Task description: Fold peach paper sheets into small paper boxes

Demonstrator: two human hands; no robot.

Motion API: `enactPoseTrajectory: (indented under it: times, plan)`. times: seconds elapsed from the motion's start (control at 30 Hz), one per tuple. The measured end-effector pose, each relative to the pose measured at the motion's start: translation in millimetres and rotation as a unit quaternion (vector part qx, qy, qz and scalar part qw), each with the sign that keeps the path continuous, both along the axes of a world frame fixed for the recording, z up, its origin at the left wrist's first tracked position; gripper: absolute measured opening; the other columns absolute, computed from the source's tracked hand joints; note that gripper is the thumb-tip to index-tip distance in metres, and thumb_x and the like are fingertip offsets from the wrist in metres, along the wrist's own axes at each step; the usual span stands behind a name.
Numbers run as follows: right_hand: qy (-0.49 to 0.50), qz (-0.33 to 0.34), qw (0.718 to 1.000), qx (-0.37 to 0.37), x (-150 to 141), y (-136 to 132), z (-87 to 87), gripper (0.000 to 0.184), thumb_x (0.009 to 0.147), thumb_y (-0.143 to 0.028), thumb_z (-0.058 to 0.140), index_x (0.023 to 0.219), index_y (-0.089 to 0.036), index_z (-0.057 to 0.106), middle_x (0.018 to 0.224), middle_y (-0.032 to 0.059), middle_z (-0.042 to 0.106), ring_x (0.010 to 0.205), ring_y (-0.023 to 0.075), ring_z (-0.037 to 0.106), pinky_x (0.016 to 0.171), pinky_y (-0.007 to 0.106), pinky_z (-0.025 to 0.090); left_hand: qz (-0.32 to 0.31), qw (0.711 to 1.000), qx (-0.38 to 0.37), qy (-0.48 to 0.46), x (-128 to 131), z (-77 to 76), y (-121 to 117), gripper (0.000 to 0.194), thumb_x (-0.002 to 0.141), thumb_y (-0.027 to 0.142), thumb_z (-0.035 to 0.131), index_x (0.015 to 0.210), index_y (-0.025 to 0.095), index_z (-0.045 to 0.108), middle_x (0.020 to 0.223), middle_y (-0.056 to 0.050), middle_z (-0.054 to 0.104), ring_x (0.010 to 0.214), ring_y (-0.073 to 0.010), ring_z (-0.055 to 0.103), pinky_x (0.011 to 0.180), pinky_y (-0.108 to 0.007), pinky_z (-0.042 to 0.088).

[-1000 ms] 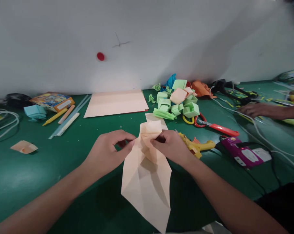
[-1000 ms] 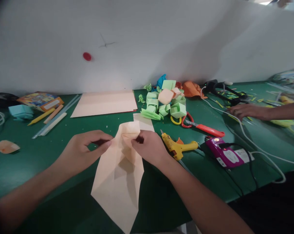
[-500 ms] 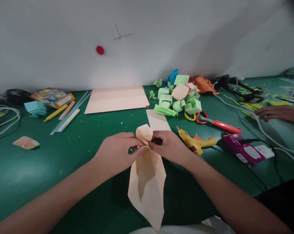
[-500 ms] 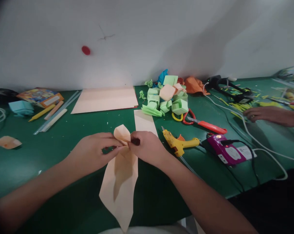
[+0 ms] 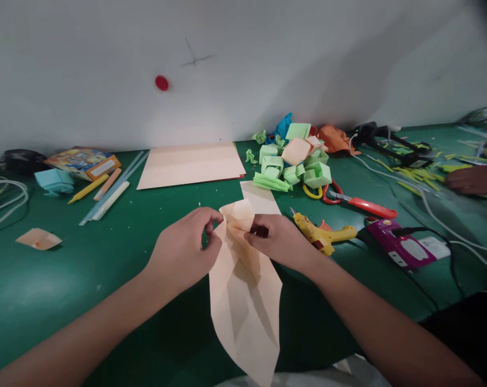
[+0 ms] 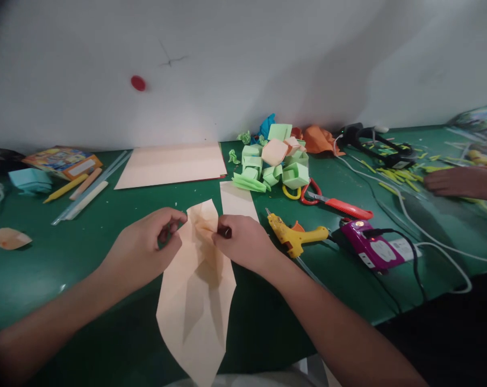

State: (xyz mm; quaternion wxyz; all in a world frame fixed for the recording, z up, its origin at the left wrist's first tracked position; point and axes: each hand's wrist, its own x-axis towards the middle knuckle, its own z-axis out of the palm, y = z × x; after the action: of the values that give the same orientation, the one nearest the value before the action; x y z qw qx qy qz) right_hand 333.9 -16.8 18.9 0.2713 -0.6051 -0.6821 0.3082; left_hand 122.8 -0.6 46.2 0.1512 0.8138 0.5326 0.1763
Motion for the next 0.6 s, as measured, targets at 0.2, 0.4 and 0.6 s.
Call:
enactPoseTrajectory:
  times: [0.2, 0.4, 0.6]
  plan:
    - [-0.017, 0.001, 1.0, 0.004, 0.8, 1.1, -2.3, 0.015, 0.084, -0.028, 0.065, 0.071, -0.021, 0.065, 0.068, -0.0018, 0.062, 0.064, 0.0142, 0.053, 0.055, 0.026, 0.033, 0.017, 1.0, 0.015, 0.014, -3.7, 3.7, 4.7, 0.018, 0.091, 0.039, 0.051, 0.091, 0.024, 0.061, 0.077, 0.002, 0.063, 0.065, -0.016, 0.057, 0.057, -0.028, 0.039]
    - [0.008, 0.007, 1.0, 0.005, 3.1, 2.2, -6.7, 0.01, 0.084, -0.027, 0.065, 0.079, -0.022, 0.07, 0.075, -0.0011, 0.067, 0.068, 0.0147, 0.056, 0.056, 0.025, 0.034, -0.041, 0.999, 0.008, -0.034, -5.5, 6.7, 6.4, 0.023, 0.091, 0.041, 0.054, 0.085, 0.025, 0.07, 0.082, 0.0, 0.069, 0.068, -0.0155, 0.06, 0.057, -0.028, 0.041]
    - [0.0, -0.001, 1.0, 0.008, 4.0, 2.3, -6.0, 0.01, 0.084, -0.026, 0.066, 0.075, -0.021, 0.068, 0.073, -0.0009, 0.067, 0.066, 0.014, 0.054, 0.056, 0.026, 0.033, -0.064, 0.994, -0.046, -0.077, -6.0, 8.5, 7.7, 0.023, 0.087, 0.049, 0.065, 0.091, 0.029, 0.077, 0.092, 0.0, 0.077, 0.076, -0.0174, 0.068, 0.062, -0.028, 0.05]
